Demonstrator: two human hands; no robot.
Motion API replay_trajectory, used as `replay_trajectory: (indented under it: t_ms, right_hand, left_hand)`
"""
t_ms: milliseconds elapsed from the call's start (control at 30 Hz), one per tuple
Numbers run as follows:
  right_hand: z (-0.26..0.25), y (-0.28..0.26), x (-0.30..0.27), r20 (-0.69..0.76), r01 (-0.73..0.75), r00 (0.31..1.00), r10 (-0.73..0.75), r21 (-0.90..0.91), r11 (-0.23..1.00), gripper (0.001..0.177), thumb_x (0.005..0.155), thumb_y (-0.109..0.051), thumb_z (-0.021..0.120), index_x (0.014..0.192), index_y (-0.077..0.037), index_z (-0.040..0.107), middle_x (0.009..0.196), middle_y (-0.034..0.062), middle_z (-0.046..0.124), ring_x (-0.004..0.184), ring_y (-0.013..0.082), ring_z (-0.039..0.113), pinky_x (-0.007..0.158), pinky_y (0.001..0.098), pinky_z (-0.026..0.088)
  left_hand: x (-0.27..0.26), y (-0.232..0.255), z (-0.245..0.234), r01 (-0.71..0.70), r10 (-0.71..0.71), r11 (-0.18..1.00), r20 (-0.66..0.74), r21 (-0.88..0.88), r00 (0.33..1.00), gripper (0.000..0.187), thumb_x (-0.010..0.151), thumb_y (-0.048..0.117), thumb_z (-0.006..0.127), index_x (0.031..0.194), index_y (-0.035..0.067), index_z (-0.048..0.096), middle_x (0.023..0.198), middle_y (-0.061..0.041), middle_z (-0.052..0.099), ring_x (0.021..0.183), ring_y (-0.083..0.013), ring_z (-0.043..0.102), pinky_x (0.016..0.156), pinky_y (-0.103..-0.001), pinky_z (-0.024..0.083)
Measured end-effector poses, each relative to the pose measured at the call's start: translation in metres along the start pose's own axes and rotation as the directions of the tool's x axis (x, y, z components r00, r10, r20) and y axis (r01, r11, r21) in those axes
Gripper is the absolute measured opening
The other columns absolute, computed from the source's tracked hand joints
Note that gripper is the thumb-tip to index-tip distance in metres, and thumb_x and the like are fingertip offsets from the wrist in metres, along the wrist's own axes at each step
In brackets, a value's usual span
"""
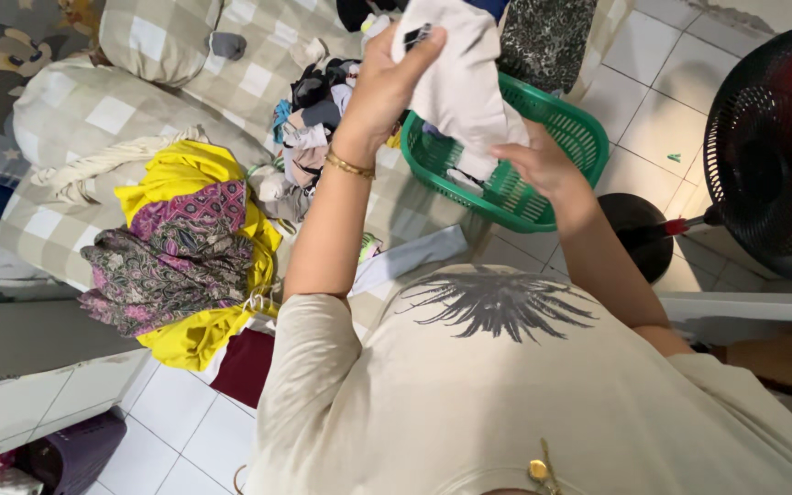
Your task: The person folds small clothing items one by one, including socks and underwear, and places them into a green laundry basket. The person handles each item individually, folds it, and then sets it aside in the basket.
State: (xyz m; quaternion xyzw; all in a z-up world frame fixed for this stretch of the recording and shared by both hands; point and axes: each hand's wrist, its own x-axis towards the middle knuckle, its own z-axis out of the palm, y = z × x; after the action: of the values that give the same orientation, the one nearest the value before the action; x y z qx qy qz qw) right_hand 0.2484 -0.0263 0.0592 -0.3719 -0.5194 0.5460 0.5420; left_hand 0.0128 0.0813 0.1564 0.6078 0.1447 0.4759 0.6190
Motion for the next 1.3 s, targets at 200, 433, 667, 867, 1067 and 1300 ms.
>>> replay_trajectory:
  t_ms: [200, 433, 667, 867, 1067, 1300]
  right_hand:
    - [-0.004, 0.010, 0.009, 0.044, 0.039, 0.998, -0.050, 0.233, 0.972, 0.041, 0.102, -0.001, 0.059, 0.142, 0.002, 0.051, 0.137, 0.0095, 0.065, 0.127, 0.0177, 0.064, 0.113, 0.0316, 0.050]
    - [0.019, 0.016, 0.020, -0.259, 0.193, 0.941, -0.215, -0.108, 0.975, 0.013, 0.114, -0.010, 0.060, 0.123, 0.000, 0.058, 0.093, 0.0040, 0.058, 0.072, 0.0074, 0.047, 0.063, 0.0238, 0.039]
    - [0.049, -0.006, 0.041, 0.088, 0.473, 0.881, -0.465, -0.161, 0.866, 0.032, 0.103, -0.003, 0.070, 0.131, 0.006, 0.057, 0.128, 0.0067, 0.062, 0.119, 0.0159, 0.059, 0.107, 0.0319, 0.047]
    - [0.039, -0.005, 0.027, 0.145, 0.089, 0.972, -0.186, 0.502, 0.860, 0.029, 0.108, -0.018, 0.061, 0.129, 0.002, 0.056, 0.131, 0.0104, 0.063, 0.122, 0.0194, 0.061, 0.110, 0.0342, 0.047]
    - [0.051, 0.003, 0.017, 0.082, 0.100, 0.988, -0.130, 0.303, 0.948, 0.059, 0.098, -0.003, 0.067, 0.151, -0.004, 0.042, 0.146, 0.0045, 0.056, 0.135, 0.0176, 0.055, 0.115, 0.0372, 0.045]
    - [0.011, 0.003, 0.004, 0.137, 0.068, 0.984, -0.118, 0.323, 0.944, 0.049, 0.094, 0.005, 0.064, 0.143, 0.002, 0.055, 0.141, 0.0072, 0.063, 0.132, 0.0184, 0.061, 0.115, 0.0348, 0.049]
  left_hand:
    - [0.006, 0.009, 0.003, -0.050, 0.025, 0.984, 0.149, 0.169, 0.989, 0.027, 0.105, 0.022, 0.072, 0.122, 0.001, 0.070, 0.111, 0.000, 0.074, 0.099, -0.0067, 0.066, 0.090, -0.027, 0.056]
    - [0.019, 0.059, -0.016, -0.217, 0.180, 0.955, 0.187, 0.202, 0.966, 0.022, 0.108, 0.016, 0.075, 0.122, 0.001, 0.068, 0.113, 0.001, 0.071, 0.105, -0.0076, 0.064, 0.097, -0.029, 0.054]
    - [0.023, 0.068, -0.009, 0.017, -0.070, 0.987, 0.331, 0.161, 0.941, 0.020, 0.105, 0.013, 0.074, 0.120, 0.002, 0.070, 0.109, -0.001, 0.075, 0.099, -0.0103, 0.070, 0.089, -0.030, 0.059]
    - [0.017, 0.063, -0.012, 0.042, -0.024, 0.997, 0.243, -0.069, 0.970, 0.023, 0.105, 0.009, 0.074, 0.126, 0.001, 0.068, 0.116, -0.004, 0.074, 0.107, -0.0143, 0.071, 0.100, -0.033, 0.059]
    - [0.020, 0.054, -0.003, 0.107, -0.079, 0.990, 0.259, -0.094, 0.963, 0.026, 0.101, 0.013, 0.074, 0.123, 0.001, 0.068, 0.111, -0.004, 0.076, 0.101, -0.0145, 0.073, 0.094, -0.033, 0.060]
    - [0.027, 0.049, 0.026, 0.047, -0.076, 0.994, 0.322, 0.097, 0.944, 0.024, 0.101, 0.018, 0.075, 0.117, 0.000, 0.074, 0.107, -0.001, 0.075, 0.097, -0.0074, 0.068, 0.090, -0.027, 0.057]
